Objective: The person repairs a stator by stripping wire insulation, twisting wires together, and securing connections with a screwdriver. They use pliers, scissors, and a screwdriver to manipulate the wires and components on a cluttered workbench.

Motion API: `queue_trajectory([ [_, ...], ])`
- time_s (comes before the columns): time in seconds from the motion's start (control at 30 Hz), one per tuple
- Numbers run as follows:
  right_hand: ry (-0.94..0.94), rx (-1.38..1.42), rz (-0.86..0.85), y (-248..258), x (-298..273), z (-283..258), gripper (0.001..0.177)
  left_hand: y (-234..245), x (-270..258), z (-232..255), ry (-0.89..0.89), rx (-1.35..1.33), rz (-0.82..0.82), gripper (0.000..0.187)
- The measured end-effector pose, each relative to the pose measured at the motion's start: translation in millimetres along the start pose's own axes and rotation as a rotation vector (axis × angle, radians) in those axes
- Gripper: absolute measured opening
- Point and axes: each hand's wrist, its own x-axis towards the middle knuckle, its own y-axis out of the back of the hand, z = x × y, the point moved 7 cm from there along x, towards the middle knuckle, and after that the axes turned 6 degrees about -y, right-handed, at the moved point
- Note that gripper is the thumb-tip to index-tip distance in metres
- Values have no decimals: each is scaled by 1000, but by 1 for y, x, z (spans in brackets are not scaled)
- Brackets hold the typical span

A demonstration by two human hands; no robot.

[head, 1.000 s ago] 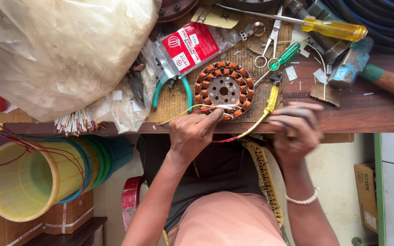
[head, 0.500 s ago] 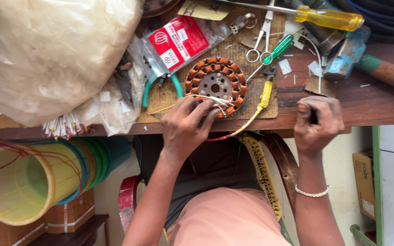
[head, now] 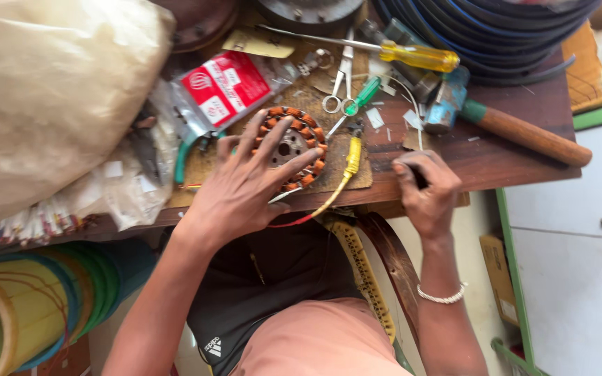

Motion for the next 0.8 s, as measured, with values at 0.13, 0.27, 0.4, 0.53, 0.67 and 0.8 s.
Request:
queue_trajectory([
  [0.13, -12, 13, -30, 11, 10, -10, 24, -7, 21, -17, 18, 4, -154, 121],
  [0.27, 88, -48, -107, 13, 34, -29, 16, -7, 23, -26, 19, -72, -195, 132],
  [0.4, 182, -253, -225, -1, 66, -41, 10, -4, 20, -27, 106, -197, -71, 142],
  [0.53, 233, -396, -256, -16, 93, -47, 24, -21, 17, -15, 361, -176, -42, 136],
  [0.67, 340, -582, -326, -43, 114, -37, 42, -28, 7, 7, 393, -64, 182, 110],
  [0.8, 350, -589, -322, -60, 114, -22, 31, -24, -15, 37, 106, -17, 575, 56],
])
